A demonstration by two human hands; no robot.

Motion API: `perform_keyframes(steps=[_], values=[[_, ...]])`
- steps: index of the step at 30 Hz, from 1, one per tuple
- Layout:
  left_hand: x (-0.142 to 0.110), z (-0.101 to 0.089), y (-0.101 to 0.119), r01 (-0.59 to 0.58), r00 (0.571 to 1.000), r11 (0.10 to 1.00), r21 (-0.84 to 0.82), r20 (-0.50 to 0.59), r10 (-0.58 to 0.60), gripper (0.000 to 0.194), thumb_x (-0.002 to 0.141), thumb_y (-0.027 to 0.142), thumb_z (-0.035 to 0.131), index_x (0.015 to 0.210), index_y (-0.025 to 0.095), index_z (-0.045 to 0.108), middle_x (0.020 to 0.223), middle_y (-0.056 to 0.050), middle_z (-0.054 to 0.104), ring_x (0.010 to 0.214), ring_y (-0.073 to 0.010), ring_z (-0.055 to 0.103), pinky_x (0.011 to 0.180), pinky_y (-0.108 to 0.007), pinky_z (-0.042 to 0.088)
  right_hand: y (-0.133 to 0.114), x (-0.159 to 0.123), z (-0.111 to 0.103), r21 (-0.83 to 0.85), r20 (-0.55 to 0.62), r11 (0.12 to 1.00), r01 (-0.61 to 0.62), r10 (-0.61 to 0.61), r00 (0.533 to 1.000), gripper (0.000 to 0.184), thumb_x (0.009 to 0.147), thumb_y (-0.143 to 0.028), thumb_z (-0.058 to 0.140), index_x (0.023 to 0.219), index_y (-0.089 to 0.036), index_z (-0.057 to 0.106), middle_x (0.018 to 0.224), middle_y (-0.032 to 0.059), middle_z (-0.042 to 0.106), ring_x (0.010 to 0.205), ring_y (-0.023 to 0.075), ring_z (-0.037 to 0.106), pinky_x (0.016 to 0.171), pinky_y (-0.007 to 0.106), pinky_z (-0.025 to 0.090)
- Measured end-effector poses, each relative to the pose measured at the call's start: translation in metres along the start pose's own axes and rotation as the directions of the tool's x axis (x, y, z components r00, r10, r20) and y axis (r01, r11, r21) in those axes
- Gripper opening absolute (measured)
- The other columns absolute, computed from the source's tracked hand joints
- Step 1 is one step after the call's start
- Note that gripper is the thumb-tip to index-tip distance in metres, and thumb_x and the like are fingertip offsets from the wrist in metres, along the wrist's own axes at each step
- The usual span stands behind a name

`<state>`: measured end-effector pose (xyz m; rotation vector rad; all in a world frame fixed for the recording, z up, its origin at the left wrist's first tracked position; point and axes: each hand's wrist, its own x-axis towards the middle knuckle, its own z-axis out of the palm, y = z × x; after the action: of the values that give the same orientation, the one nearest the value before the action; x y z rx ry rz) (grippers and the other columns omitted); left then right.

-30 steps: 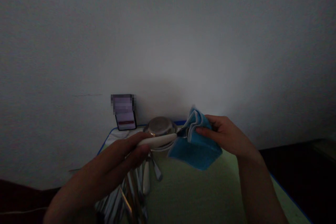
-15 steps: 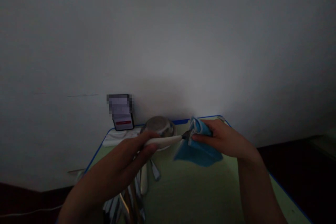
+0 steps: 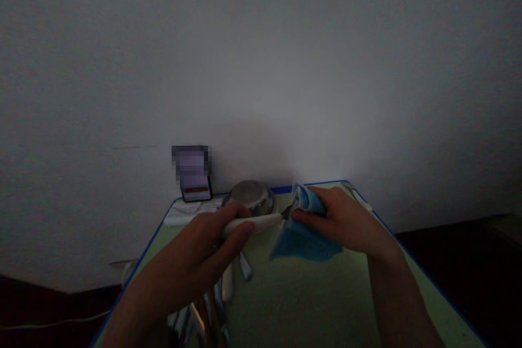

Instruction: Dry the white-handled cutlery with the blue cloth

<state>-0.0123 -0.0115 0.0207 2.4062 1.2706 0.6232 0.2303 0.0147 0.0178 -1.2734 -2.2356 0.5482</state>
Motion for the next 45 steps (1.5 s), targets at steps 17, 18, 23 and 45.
perform_keyframes(steps=[17, 18, 23, 45], values=[[0.0058, 0.0004, 0.0045, 0.101, 0.995, 0.995, -0.026, 0.001, -0.101, 0.024, 0.084, 0.044, 0.051, 0.089, 0.021, 0.054, 0.064, 0.004, 0.060, 0.054, -0.0114, 0.056, 0.049, -0.021, 0.038, -0.0032, -0.0002, -0.0030, 0.041, -0.004, 0.999, -0.013, 0.013, 1.000, 0.026, 0.083, -0.042, 0.053, 0.072, -0.018, 0.056, 0.068, -0.0013, 0.059, 0.062, 0.0117, 0.050, 0.057, 0.023, 0.036], [0.0058, 0.0001, 0.0051, 0.100, 0.995, 0.995, -0.022, 0.004, -0.100, 0.024, 0.085, 0.043, 0.050, 0.089, 0.020, 0.054, 0.064, 0.003, 0.060, 0.054, -0.0116, 0.056, 0.049, -0.021, 0.038, -0.0033, -0.0005, -0.0031, 0.038, -0.003, 0.999, -0.014, 0.014, 1.000, 0.026, 0.083, -0.042, 0.053, 0.072, -0.018, 0.055, 0.068, -0.0012, 0.059, 0.062, 0.0118, 0.050, 0.057, 0.024, 0.035], [0.0078, 0.0003, 0.0058, 0.091, 0.996, 0.995, -0.031, 0.015, -0.090, 0.023, 0.085, 0.042, 0.050, 0.091, 0.021, 0.054, 0.066, 0.003, 0.061, 0.055, -0.0121, 0.056, 0.050, -0.022, 0.039, -0.0033, -0.0010, -0.0035, 0.040, -0.008, 0.999, -0.003, 0.003, 1.000, 0.024, 0.084, -0.040, 0.053, 0.074, -0.018, 0.056, 0.070, -0.0009, 0.060, 0.062, 0.0121, 0.052, 0.058, 0.024, 0.036], [0.0093, -0.0005, 0.0056, 0.125, 0.990, 0.992, -0.030, 0.076, -0.123, 0.024, 0.085, 0.042, 0.049, 0.094, 0.020, 0.055, 0.069, 0.001, 0.061, 0.059, -0.0135, 0.057, 0.053, -0.024, 0.039, -0.0005, 0.0004, -0.0017, -0.004, 0.035, 1.000, -0.002, 0.003, 0.999, 0.024, 0.084, -0.042, 0.052, 0.086, -0.019, 0.059, 0.082, 0.0018, 0.064, 0.069, 0.0146, 0.056, 0.062, 0.026, 0.039]])
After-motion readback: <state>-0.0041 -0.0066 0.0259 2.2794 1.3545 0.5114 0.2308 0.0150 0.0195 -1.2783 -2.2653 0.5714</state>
